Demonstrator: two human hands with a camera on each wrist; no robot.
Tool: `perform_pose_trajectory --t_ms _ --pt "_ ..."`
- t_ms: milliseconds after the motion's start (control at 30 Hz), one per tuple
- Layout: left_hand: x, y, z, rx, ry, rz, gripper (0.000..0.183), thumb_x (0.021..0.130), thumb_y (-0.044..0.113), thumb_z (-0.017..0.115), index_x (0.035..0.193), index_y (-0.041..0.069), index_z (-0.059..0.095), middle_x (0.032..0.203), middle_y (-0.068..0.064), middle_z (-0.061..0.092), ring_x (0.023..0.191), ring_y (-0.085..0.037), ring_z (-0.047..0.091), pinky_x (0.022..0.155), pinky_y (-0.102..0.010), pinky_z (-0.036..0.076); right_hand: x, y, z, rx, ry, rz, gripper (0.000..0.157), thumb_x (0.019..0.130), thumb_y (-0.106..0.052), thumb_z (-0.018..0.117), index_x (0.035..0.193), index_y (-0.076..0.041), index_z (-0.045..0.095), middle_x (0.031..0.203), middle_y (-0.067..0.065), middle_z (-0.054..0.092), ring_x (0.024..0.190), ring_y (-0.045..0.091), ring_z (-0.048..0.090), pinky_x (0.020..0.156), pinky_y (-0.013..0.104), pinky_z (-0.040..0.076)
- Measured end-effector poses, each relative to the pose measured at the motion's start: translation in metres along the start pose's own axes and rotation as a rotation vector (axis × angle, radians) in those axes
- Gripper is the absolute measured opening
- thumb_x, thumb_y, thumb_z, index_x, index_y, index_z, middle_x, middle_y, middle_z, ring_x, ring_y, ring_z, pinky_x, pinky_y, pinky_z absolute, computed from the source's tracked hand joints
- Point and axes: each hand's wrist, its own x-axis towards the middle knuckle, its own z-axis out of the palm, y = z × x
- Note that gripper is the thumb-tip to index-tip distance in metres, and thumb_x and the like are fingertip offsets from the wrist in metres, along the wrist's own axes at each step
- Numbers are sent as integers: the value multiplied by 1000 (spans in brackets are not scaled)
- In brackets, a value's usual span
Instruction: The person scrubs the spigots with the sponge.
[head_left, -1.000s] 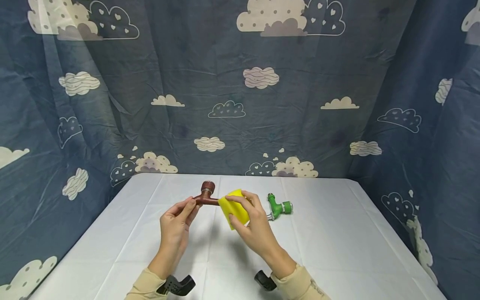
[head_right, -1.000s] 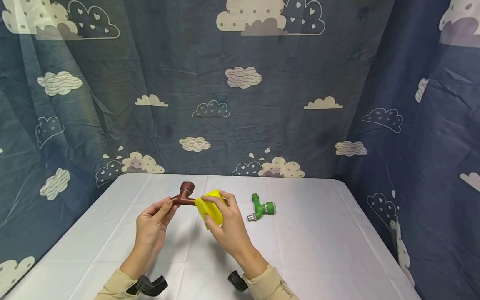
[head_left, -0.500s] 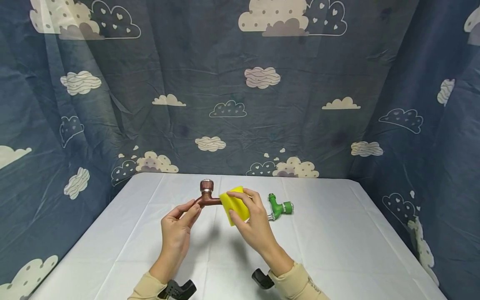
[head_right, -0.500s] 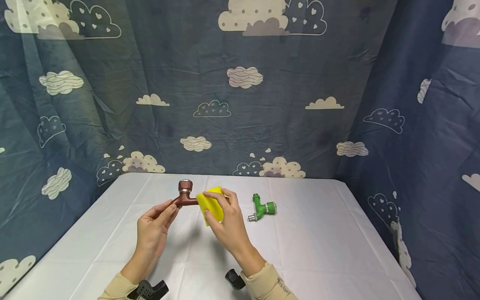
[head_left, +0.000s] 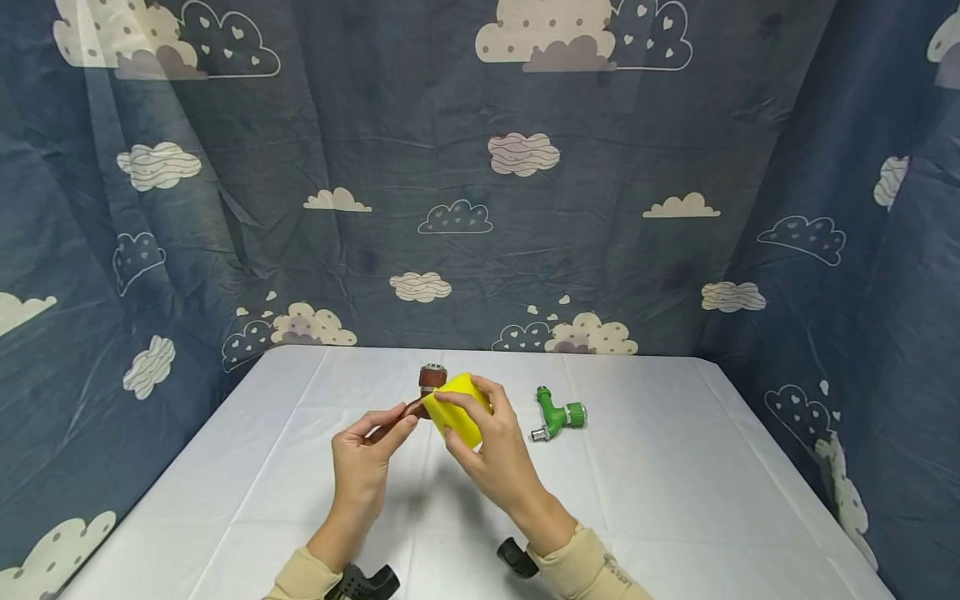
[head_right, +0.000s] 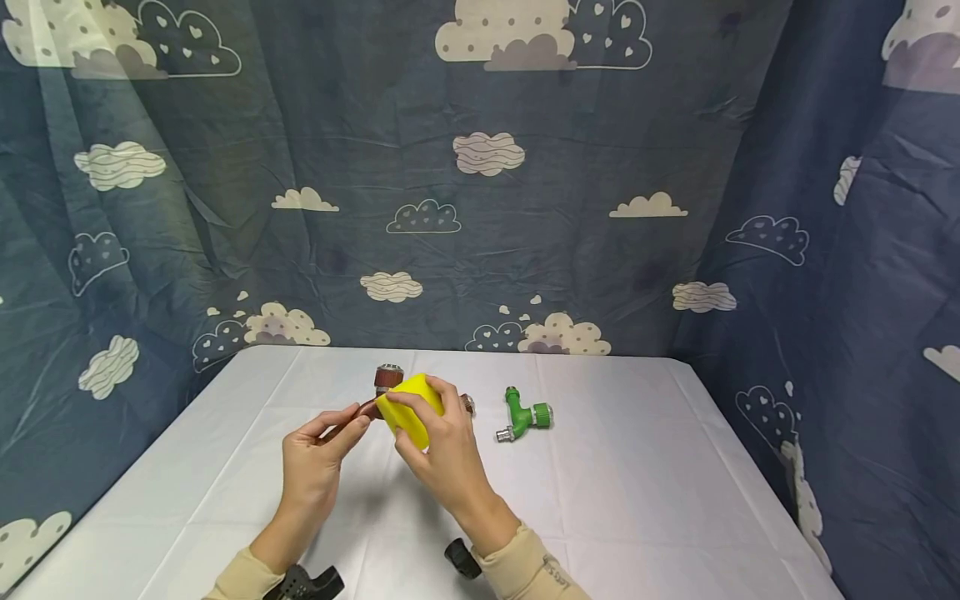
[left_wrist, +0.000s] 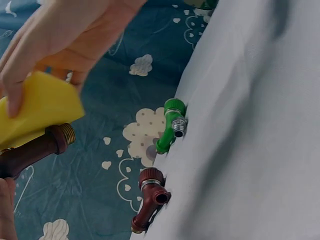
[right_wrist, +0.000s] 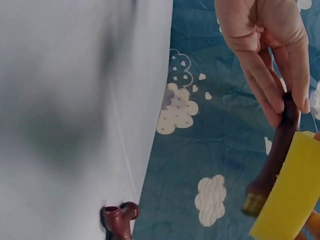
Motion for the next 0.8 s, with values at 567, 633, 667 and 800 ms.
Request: perform_pose_trajectory --t_ms 567,633,667,800 --pt "-9 -3 -2 193 -158 131 27 79 -11 89 104 -15 78 92 2 80 89 -11 81 83 -26 68 14 -2 -6 -167 28 -158 45 90 -10 83 131 -27 75 150 22 54 132 43 59 101 60 55" --pt "-9 -1 -5 209 -180 136 27 80 -8 90 104 -14 78 93 2 80 89 -12 81 83 -28 69 15 -1 -8 -160 13 -149 45 91 -10 82 132 -27 75 151 22 54 132 43 59 101 60 54" --pt "-8 0 -6 217 -193 138 27 80 -7 90 104 -14 79 93 2 80 89 -12 81 84 -28 69 15 -1 -9 -149 2 -144 45 91 -10 81 132 -27 75 151 22 54 132 43 59 102 59 55" --pt "-5 4 -13 274 -238 166 25 80 -9 89 104 -11 80 95 -2 80 89 -11 80 84 -30 68 17 -2 -15 -78 -67 -96 44 93 -9 79 133 -27 74 151 20 53 130 38 61 101 53 61"
